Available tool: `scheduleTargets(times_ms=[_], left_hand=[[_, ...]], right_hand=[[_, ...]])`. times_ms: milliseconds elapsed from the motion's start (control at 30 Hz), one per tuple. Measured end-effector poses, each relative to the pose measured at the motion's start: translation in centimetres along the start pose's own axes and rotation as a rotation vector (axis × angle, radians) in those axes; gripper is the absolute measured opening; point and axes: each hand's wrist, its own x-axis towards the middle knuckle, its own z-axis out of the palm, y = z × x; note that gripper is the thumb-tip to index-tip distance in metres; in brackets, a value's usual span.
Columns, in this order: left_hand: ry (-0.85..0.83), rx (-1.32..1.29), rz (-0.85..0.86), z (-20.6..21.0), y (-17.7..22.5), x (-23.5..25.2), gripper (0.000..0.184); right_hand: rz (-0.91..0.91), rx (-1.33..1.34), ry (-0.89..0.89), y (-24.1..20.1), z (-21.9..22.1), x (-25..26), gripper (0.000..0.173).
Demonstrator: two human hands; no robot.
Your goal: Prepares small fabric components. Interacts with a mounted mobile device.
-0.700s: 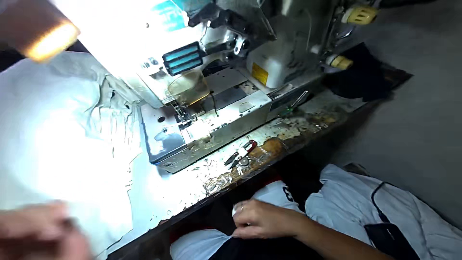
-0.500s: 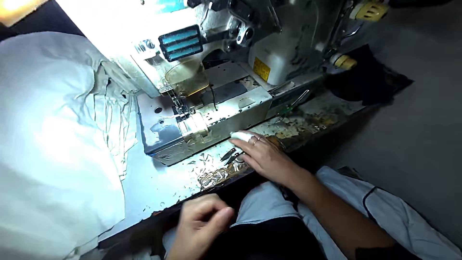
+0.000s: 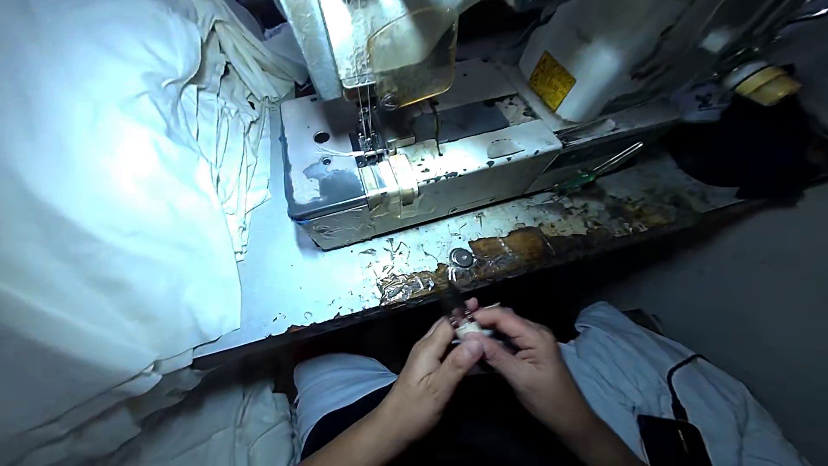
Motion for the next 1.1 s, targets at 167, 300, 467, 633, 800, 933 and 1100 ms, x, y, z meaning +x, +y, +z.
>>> scheduleTargets(times_ms=[167,300,467,633,800,933,1100], left_hand=[[0.253,-0.085,0.104,-1.4,-0.2,-0.8,0.052],[0.421,0.022,0.178,-4.7,1.2,-2.9,0.044],[0.199,0.410,0.041,-7.4,4.5,-5.1,0.055],[0.279,0.567,0.103,-6.3,3.4,-4.6,0.048],[0.270,0.656,0.124,-5.2,2.8,-4.2,0.056],[0.319,0.681,0.154,-4.1,2.0,-3.7,0.046],[0.335,0.610,0.144,-2.8,1.2,-3.2,0.052]], right_hand=[[0.139,0.309,-0.114,0.7,4.3,-0.3,0.022],[0.082,0.437,-0.135,1.3,5.1,0.6,0.020],[0.116,0.734,-0.159,2.2,5.7,1.0,0.018],[0.179,0.772,0.012,2.9,6.3,1.7,0.011],[0.202,0.896,0.036,3.9,6.2,1.7,0.008],[0.235,0.962,0.066,4.4,6.3,1.8,0.007],[0.243,0.986,0.112,5.0,6.5,2.0,0.010]])
